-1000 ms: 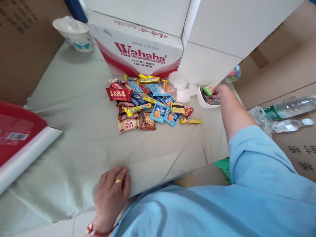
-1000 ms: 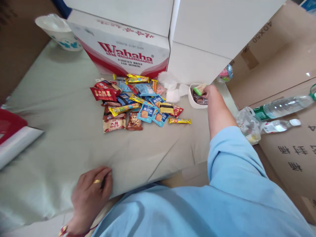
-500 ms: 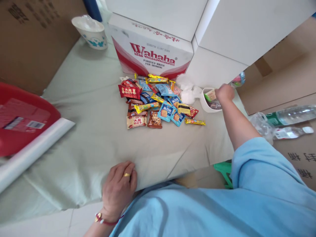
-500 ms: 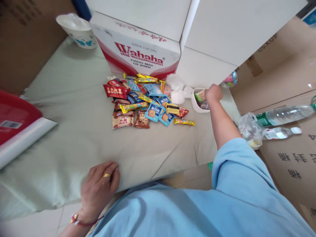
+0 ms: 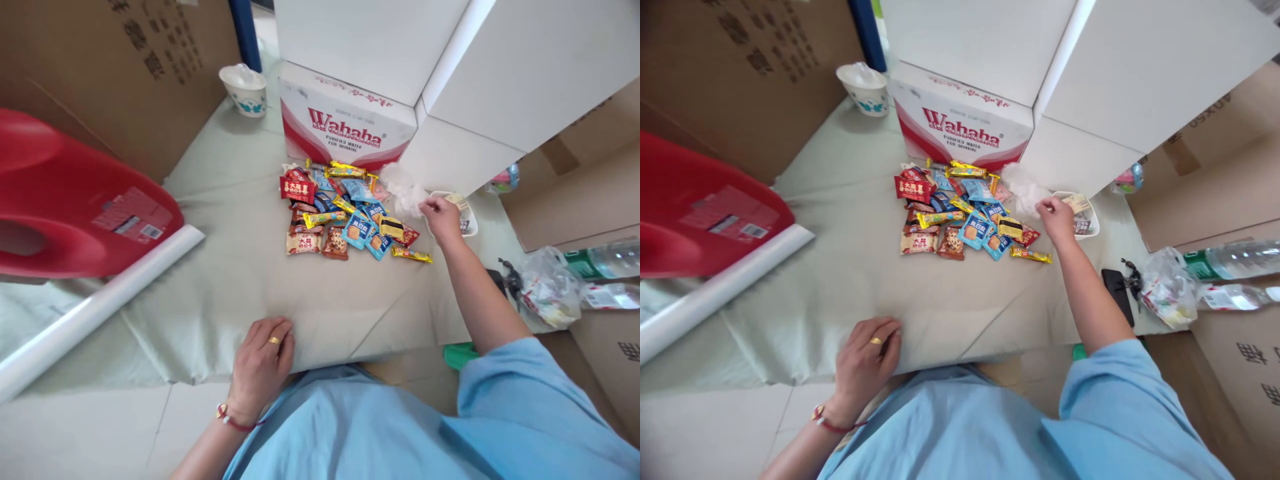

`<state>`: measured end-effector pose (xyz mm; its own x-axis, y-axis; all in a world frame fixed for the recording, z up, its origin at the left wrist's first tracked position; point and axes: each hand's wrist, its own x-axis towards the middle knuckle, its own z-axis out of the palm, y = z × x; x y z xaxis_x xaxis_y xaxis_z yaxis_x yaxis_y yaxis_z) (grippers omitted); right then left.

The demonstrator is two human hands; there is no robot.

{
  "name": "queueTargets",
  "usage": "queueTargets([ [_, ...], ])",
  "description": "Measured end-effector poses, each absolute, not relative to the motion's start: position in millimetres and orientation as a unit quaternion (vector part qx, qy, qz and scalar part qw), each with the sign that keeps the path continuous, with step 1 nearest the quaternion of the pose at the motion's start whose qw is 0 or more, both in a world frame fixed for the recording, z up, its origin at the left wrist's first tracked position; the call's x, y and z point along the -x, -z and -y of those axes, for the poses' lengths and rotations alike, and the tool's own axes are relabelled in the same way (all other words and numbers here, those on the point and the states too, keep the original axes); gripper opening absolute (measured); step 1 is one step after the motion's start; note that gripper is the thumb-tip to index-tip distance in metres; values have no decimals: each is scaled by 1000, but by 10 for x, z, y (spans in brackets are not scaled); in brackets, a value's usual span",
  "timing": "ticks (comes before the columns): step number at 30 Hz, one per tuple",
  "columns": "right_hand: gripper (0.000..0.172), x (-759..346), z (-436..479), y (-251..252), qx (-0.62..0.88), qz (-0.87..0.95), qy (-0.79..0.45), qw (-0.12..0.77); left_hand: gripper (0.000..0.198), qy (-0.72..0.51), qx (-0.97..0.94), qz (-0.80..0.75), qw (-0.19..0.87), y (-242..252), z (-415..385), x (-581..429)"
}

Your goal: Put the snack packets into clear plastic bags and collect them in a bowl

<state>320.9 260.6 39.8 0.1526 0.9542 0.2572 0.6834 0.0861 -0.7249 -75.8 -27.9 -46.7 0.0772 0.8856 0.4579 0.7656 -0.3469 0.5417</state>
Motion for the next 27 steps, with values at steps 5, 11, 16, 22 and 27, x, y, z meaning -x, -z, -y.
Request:
queueTargets([
  [5, 36, -2822, -1461, -390, 576, 395, -495, 516, 13, -438, -613, -595, 280, 255, 249, 522],
  [11, 33, -1983, -391, -170, 550, 378, -587, 458, 46, -488, -484, -535, 491, -69, -28, -88],
  [16, 29, -1874, -339, -178, 530, 424, -586, 442, 30, -468, -393, -547, 572, -69, -223, -141],
  [22, 29, -2138, -506, -248, 517, 263, -637, 508, 42, -516, -286, -566, 575, 17, -214, 100],
  [27, 31, -2201, -505, -205, 491, 145, -686, 517, 47, -511, -279, -557, 592, -9, -226, 173],
])
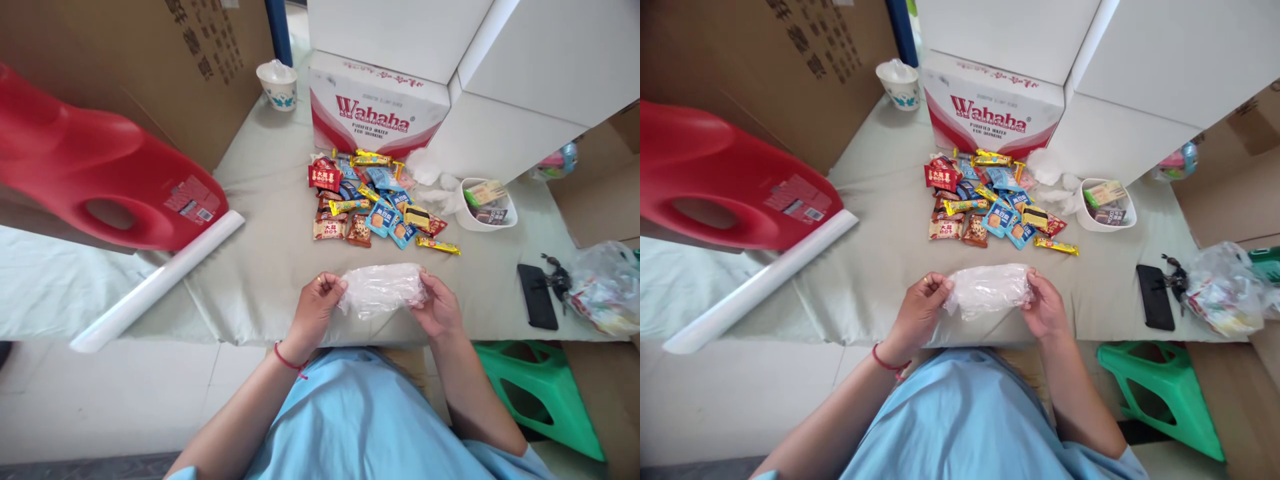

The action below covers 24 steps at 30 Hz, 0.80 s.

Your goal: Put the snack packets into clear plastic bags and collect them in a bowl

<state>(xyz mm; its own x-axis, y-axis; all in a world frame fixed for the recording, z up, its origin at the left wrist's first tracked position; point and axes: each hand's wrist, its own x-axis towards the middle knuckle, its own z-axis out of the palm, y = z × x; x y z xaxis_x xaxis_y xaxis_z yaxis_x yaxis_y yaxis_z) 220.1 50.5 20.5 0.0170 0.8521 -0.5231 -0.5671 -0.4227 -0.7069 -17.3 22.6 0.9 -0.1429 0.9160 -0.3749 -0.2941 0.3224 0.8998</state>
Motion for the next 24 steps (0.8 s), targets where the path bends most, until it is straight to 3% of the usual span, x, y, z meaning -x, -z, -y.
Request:
queueTargets([
  [10, 41, -2367, -439, -341, 514, 221, -698, 448, 51, -428, -337, -507, 668, -106, -247, 376],
  [18, 36, -2826, -1445, -671, 475, 328, -512, 636, 46, -469, -301, -489, 671, -30, -108, 437],
  [21, 35, -2873, -1923, -733, 533, 315, -476, 625, 43, -488, -265, -477, 681, -67, -92, 434],
  [24, 35, -2657, -1844, -662, 584, 369, -438, 575, 41, -514, -217, -460, 691, -96, -87, 413],
])
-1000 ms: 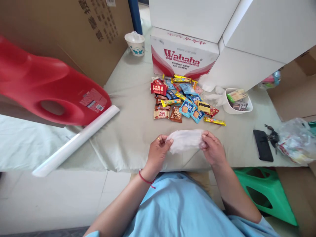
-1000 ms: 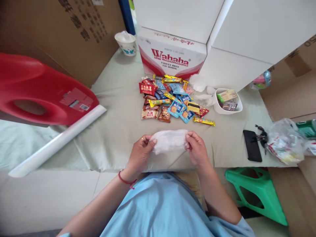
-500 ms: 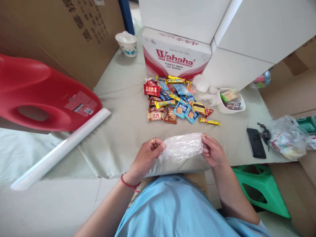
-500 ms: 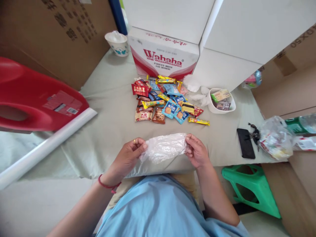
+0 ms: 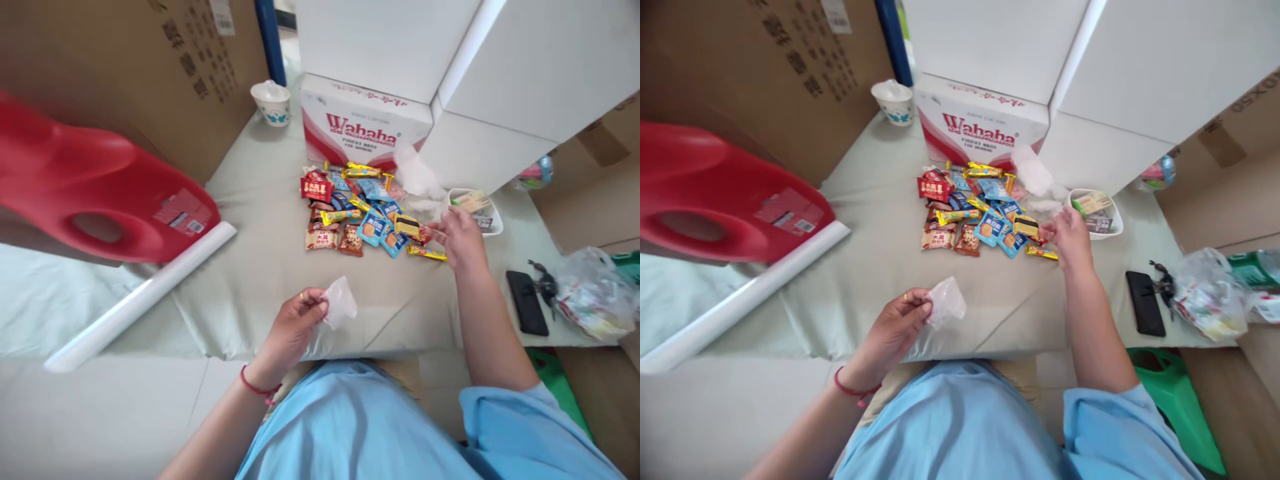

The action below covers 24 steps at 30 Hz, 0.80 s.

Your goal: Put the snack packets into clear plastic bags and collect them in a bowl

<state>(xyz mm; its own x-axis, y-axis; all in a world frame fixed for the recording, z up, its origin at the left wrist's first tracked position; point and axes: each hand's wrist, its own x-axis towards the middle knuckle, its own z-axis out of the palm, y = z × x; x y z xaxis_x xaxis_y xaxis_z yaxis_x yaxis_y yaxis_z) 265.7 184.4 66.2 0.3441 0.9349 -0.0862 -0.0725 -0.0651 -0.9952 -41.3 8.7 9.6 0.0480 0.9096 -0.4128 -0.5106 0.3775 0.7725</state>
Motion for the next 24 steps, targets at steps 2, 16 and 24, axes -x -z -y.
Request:
queueTargets([
  [2, 27, -2410, -1474, -560, 570, 463, -427, 527, 39, -531, -196, -447, 693, -103, -91, 393],
  [16, 18, -2017, -645, -239, 501, 610, -506, 348, 40, -519, -212, -498, 662, -75, -240, 421],
  [24, 38, -1811, -437, -173, 452, 700, -448, 324, 47, -520, -174, -436, 714, -101, -161, 307],
])
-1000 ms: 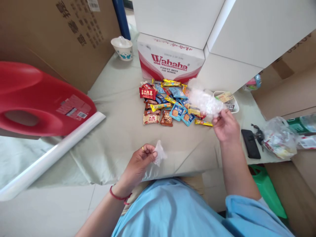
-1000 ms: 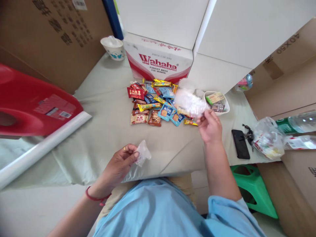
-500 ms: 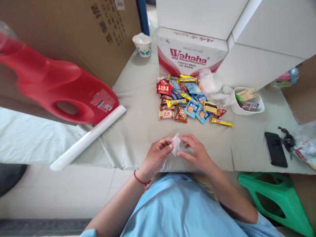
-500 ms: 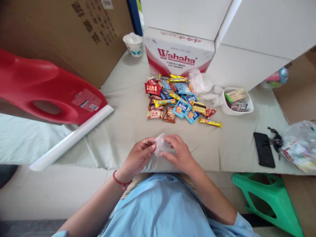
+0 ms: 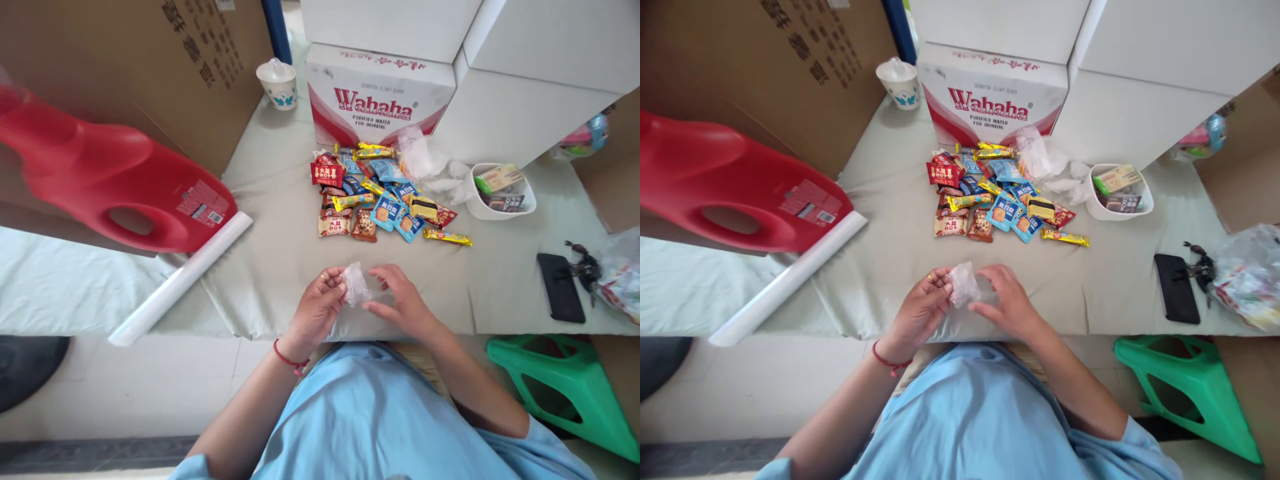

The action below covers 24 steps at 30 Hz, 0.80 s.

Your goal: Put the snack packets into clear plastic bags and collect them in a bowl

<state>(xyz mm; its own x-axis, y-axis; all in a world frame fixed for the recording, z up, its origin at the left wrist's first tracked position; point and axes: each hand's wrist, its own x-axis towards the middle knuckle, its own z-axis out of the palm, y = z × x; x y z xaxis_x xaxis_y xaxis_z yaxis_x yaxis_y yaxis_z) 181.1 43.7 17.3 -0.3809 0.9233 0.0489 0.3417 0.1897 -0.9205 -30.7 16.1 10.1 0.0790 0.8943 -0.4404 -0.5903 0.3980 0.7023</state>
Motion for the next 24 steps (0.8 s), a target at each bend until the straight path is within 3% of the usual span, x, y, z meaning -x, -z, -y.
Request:
queueTargets([
  [2, 16, -1746, -414, -126, 459, 687, -456, 331, 48, -515, -181, -435, 716, -111, -150, 288],
  [3, 14, -1748, -418, -112, 470, 663, -472, 342, 48, -516, -187, -439, 712, -111, -148, 293],
  [8, 29, -1986, -513, -132, 512, 453, -590, 429, 44, -502, -238, -504, 661, -32, -128, 383],
  [11, 36, -2107, -545, -180, 499, 375, -656, 425, 31, -447, -327, -564, 612, 46, -87, 396],
  [13, 36, -2127, -539, -205, 492, 342, -686, 413, 30, -415, -407, -608, 541, 76, -45, 371],
  [18, 37, -2046, -490, -233, 483, 314, -719, 389, 61, -404, -653, -586, 261, 0, 36, 257],
  [22, 38, -1986, -463, -238, 459, 308, -746, 372, 16, -353, -744, -514, 242, -85, -4, 175],
  [24, 39, -1976, -454, -221, 455, 317, -736, 388, 17, -357, -720, -528, 273, -104, -37, 139],
])
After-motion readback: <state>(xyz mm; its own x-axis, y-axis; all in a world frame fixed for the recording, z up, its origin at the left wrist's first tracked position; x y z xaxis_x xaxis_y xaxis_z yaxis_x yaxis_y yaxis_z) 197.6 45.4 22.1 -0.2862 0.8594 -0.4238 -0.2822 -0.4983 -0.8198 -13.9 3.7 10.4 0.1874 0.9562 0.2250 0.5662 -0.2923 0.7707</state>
